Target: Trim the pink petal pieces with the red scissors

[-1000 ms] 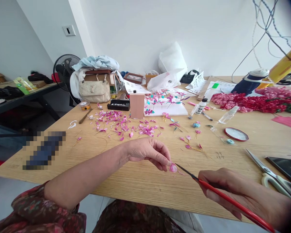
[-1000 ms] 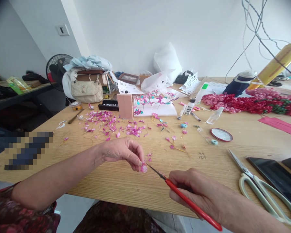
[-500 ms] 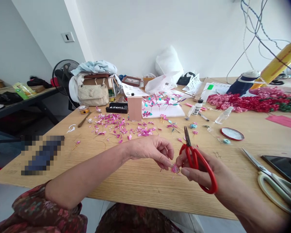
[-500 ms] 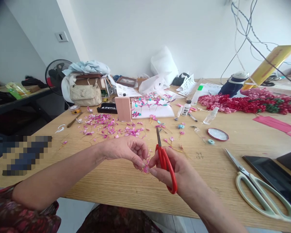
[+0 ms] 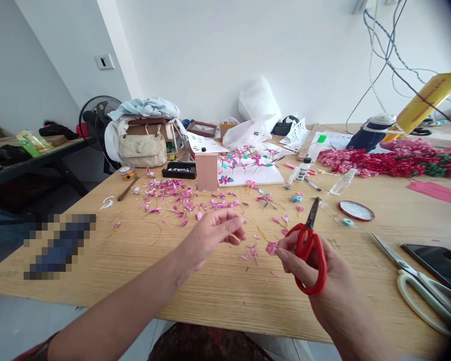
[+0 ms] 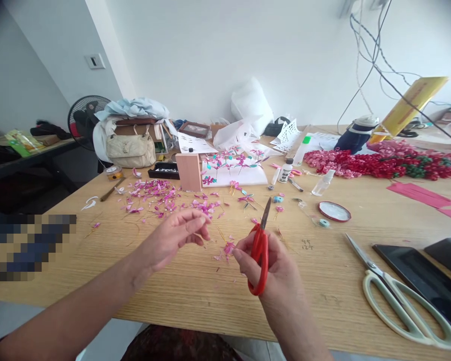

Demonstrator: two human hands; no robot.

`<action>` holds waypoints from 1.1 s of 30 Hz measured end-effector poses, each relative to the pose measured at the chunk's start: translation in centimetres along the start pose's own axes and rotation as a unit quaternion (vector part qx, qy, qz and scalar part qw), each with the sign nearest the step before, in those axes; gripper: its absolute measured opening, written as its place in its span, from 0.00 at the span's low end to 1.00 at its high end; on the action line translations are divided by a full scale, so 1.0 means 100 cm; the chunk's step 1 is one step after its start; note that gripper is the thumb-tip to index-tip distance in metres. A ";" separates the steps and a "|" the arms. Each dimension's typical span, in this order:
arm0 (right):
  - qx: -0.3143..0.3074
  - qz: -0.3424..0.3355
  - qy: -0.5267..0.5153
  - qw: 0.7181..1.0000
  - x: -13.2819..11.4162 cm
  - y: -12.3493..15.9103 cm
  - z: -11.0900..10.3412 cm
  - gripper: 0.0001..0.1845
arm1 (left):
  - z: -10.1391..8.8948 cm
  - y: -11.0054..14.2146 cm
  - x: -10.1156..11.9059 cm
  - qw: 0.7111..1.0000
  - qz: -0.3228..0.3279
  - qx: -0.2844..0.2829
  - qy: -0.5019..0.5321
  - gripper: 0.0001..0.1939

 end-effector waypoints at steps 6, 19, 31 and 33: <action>0.007 -0.003 -0.043 0.999 0.000 0.002 0.020 0.12 | 0.014 0.008 -0.022 0.997 -0.013 -0.005 0.077 0.11; -0.182 -0.032 0.149 0.971 -0.005 0.009 0.018 0.18 | 0.002 0.003 -0.021 0.981 -0.108 -0.023 0.157 0.13; -0.302 -0.013 0.343 0.889 -0.006 0.018 0.012 0.23 | 0.009 -0.004 -0.005 0.981 -0.126 -0.065 0.134 0.08; -0.311 0.004 0.335 0.889 -0.005 0.018 0.015 0.23 | 0.009 -0.006 -0.006 0.980 -0.128 -0.068 0.137 0.09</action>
Point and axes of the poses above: each hand's wrist, its own y-axis away from the middle knuckle, its own z-axis out of the palm, x = y × z, the point moved 6 cm from there along -y, towards the middle knuckle, and after that the axes turned 5 degrees about y, right-handed, at the moved point
